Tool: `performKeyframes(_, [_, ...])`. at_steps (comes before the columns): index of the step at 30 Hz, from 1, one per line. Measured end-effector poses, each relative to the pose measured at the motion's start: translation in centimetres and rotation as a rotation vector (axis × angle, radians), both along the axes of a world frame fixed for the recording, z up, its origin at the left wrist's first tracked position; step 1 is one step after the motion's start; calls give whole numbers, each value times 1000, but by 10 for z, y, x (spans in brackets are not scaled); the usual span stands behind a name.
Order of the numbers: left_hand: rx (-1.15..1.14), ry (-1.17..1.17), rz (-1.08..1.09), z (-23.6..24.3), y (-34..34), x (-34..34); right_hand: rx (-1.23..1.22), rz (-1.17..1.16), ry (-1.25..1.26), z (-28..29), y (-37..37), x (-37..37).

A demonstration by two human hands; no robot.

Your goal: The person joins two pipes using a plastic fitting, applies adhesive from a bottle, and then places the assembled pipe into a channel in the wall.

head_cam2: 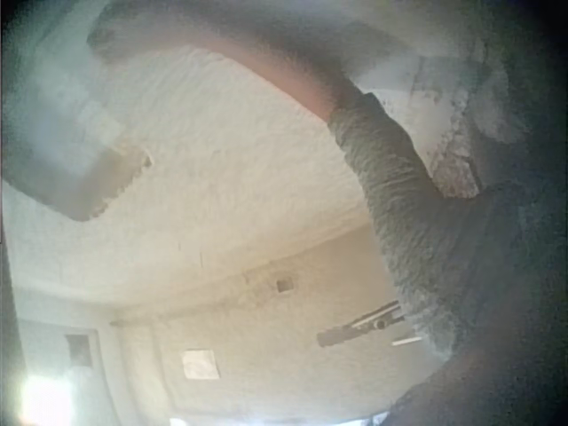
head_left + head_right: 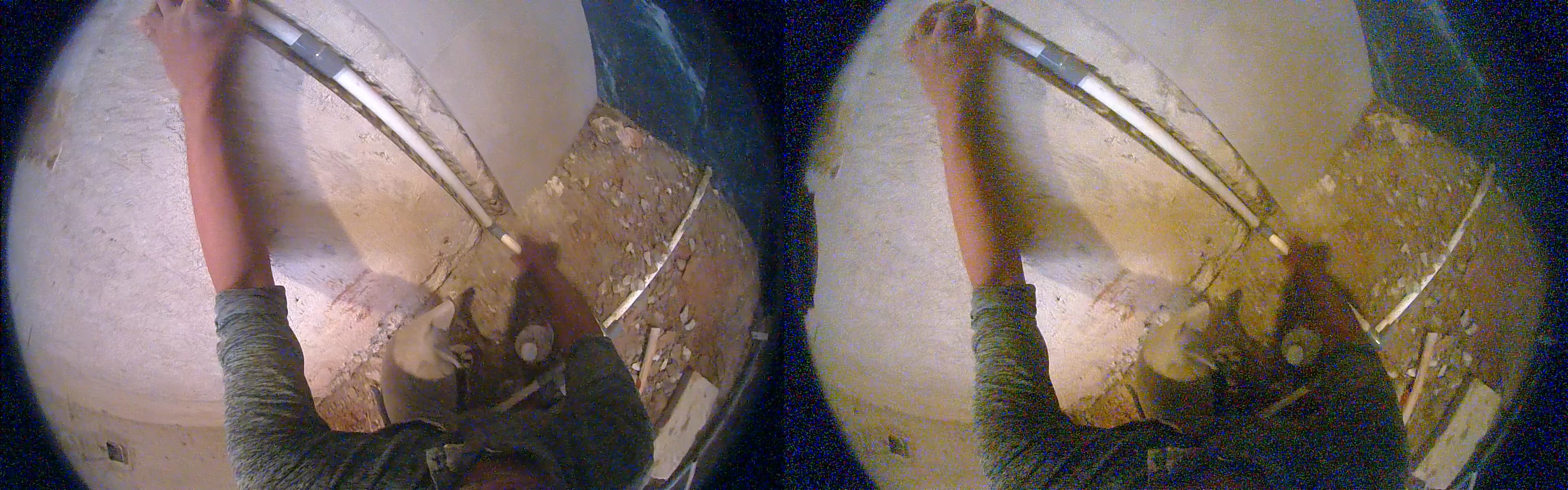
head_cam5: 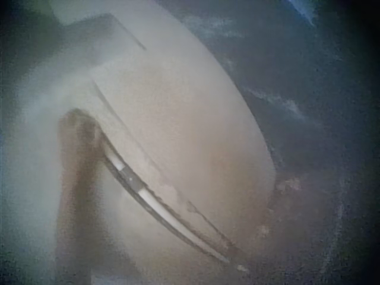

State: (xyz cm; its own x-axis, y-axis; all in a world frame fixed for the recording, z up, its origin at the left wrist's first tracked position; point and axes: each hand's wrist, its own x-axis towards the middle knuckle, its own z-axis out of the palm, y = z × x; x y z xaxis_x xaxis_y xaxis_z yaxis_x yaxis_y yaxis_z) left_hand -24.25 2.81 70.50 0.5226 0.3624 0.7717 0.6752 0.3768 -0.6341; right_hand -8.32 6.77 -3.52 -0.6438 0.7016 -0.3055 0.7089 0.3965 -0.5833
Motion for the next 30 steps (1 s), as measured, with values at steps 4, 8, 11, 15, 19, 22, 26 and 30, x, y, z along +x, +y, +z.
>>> performKeyframes(4, [15,-29,33,-7,9,-7,2,-6,121,-41,3,-2])
performKeyframes(8, [72,79,-42,18,15,-5,-25,-54,324,-113,59,20])
performKeyframes(11, [16,36,-48,10,11,0,-183,-67,334,-102,37,4])
performKeyframes(15, [20,69,40,-3,2,-24,-228,-66,162,-34,-10,-12])
performKeyframes(19, [-4,13,-78,10,8,-5,-101,-65,284,-60,28,15])
performKeyframes(22, [-15,33,-37,7,5,-3,-273,-127,339,-51,17,2])
performKeyframes(26, [-14,-17,-110,10,5,6,-56,-134,398,-75,32,14])
performKeyframes(30, [8,-12,-85,5,4,6,11,-105,331,-75,19,3])
